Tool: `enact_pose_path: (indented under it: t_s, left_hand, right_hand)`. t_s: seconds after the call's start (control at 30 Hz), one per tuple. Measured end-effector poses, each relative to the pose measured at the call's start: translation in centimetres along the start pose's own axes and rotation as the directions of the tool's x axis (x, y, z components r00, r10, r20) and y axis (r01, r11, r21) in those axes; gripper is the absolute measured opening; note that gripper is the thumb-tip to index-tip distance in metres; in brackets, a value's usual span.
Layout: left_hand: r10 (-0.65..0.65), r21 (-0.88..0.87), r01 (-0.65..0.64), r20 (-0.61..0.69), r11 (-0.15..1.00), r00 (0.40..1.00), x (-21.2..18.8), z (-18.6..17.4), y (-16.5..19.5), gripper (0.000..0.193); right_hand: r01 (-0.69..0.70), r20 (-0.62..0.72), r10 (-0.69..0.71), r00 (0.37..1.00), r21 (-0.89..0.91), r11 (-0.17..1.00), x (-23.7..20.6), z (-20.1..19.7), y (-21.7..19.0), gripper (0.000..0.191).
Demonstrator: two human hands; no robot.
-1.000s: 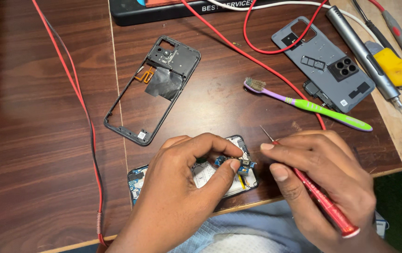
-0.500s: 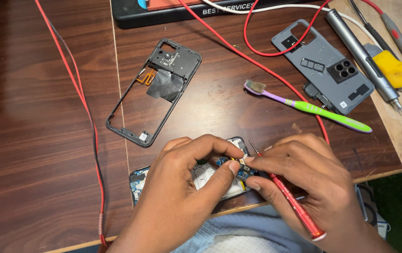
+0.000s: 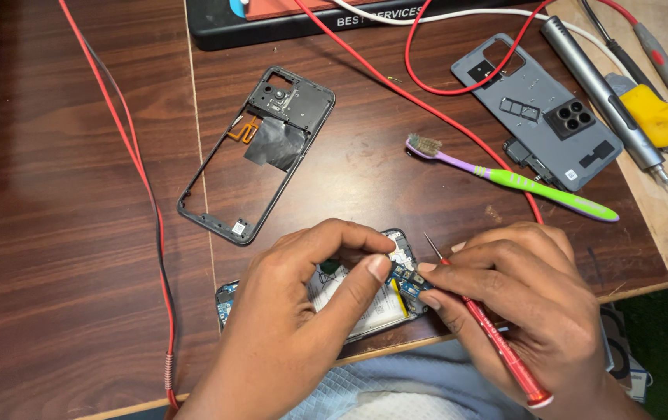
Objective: The person repairs a disassembled smartphone at a workbench. They use a red screwdriver to work on the phone's internal board, clean components with a toothbrush, reposition the battery and board, and fit the mid-frame back onto the phone body by hand.
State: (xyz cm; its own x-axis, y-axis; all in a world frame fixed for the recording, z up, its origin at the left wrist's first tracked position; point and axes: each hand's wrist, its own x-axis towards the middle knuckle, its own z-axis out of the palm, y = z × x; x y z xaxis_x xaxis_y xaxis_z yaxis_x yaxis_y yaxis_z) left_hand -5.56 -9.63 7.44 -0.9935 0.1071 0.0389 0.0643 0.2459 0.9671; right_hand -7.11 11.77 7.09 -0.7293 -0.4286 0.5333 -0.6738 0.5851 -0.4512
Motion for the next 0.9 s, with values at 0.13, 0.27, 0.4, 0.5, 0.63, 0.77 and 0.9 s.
enact_pose_path:
  t_s: [0.13,0.27,0.4,0.5,0.63,0.77,0.9]
  left_hand:
    - [-0.013,-0.028,0.012,-0.032,1.0,0.999,0.1,0.3,-0.1,0.018]
    - [0.036,0.024,-0.034,-0.088,0.999,0.996,0.3,0.3,-0.1,0.017]
    - [0.047,0.156,-0.022,-0.16,0.988,0.986,0.1,0.1,0.2,0.016]
    - [0.226,0.381,-0.15,-0.162,0.912,0.96,-0.2,-0.1,0.4,0.019]
    - [0.359,0.516,-0.301,-0.013,0.802,0.933,-0.6,-0.2,0.3,0.04]
    - [0.43,0.596,-0.404,0.106,0.694,0.897,-0.9,0.1,-0.3,0.076]
    - [0.395,0.658,-0.407,0.177,0.634,0.901,-1.3,0.1,-1.0,0.101]
  right_hand:
    - [0.005,-0.004,-0.005,1.0,-0.01,1.0,0.0,0.0,0.1,0.032]
    - [0.02,0.002,-0.02,1.0,-0.022,1.0,0.2,-0.1,0.0,0.029]
    - [0.002,-0.03,-0.004,1.0,-0.08,0.997,0.3,-0.1,0.1,0.024]
    - [-0.01,-0.059,0.001,0.998,-0.162,0.987,0.1,-0.1,0.1,0.024]
    - [-0.014,-0.088,-0.008,0.996,-0.243,0.97,-0.3,0.2,-0.3,0.025]
    - [-0.026,-0.065,0.008,0.998,-0.287,0.958,-0.2,0.6,-0.9,0.022]
    - [-0.072,-0.045,0.061,0.997,-0.312,0.947,-0.4,0.7,-1.2,0.021]
